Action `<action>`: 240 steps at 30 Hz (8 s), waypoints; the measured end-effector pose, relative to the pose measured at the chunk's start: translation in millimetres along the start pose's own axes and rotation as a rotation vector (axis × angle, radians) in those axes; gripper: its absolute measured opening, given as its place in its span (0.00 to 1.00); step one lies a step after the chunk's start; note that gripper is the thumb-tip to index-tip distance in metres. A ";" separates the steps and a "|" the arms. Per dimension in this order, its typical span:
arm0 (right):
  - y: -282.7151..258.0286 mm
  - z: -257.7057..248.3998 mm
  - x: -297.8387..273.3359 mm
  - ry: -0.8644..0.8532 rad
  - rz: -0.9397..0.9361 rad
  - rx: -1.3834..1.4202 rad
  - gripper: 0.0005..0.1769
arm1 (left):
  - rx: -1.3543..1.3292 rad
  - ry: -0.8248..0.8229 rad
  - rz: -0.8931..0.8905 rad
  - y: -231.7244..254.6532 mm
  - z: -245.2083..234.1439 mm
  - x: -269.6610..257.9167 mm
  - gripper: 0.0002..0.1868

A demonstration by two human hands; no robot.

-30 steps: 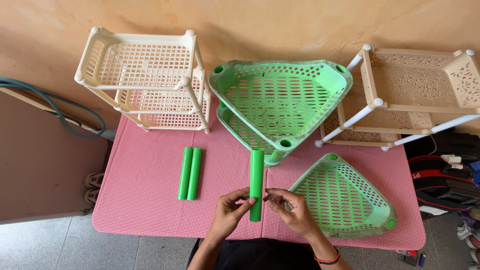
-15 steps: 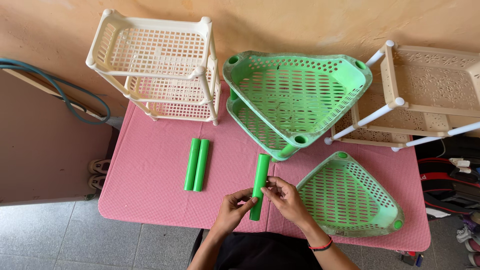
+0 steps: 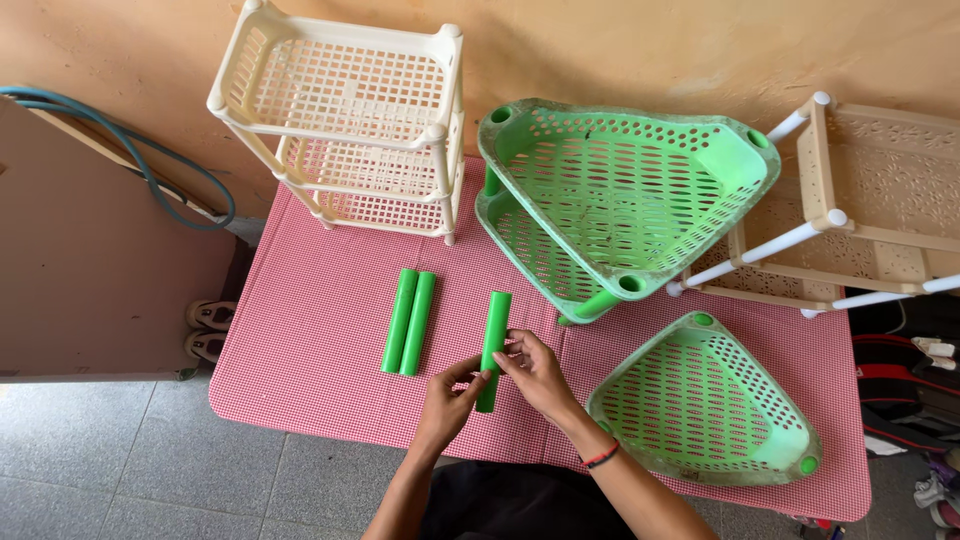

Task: The person disassembles a green three-tier plastic corner shelf by removing the top basket, then detaching each green support pole from the middle and bottom baskets. The components are placed on a red-and-white checkered tablecloth.

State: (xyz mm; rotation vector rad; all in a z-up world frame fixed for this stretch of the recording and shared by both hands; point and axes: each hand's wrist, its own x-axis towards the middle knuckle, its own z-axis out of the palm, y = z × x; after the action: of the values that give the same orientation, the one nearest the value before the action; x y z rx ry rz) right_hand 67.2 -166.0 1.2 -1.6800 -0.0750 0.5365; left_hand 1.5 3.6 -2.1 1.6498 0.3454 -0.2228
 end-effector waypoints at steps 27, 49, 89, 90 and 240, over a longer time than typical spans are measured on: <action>7.7 32.9 106.0 -0.084 0.031 -0.063 0.46 | -0.397 -0.053 -0.115 -49.1 -37.5 -0.7 0.28; -47.4 13.9 -0.7 -0.097 -0.981 -0.170 0.47 | -0.418 -0.036 0.185 -23.8 -19.6 25.7 0.21; -26.7 -56.1 -37.9 0.159 -0.533 -0.327 0.28 | -0.607 -0.281 0.330 56.9 30.8 1.0 0.25; -27.3 -57.3 -40.2 0.154 -0.530 -0.319 0.29 | -0.556 -0.305 0.392 60.6 35.2 0.8 0.23; -6.5 -148.0 -58.2 0.690 -0.384 0.092 0.11 | 0.177 -0.012 0.650 113.0 110.7 47.7 0.43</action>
State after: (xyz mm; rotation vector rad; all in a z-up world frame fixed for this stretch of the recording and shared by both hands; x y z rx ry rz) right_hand 74.4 -320.8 37.3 -1.6248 0.1267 -0.3330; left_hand 92.3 -111.1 74.6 1.8461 -0.2349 0.2324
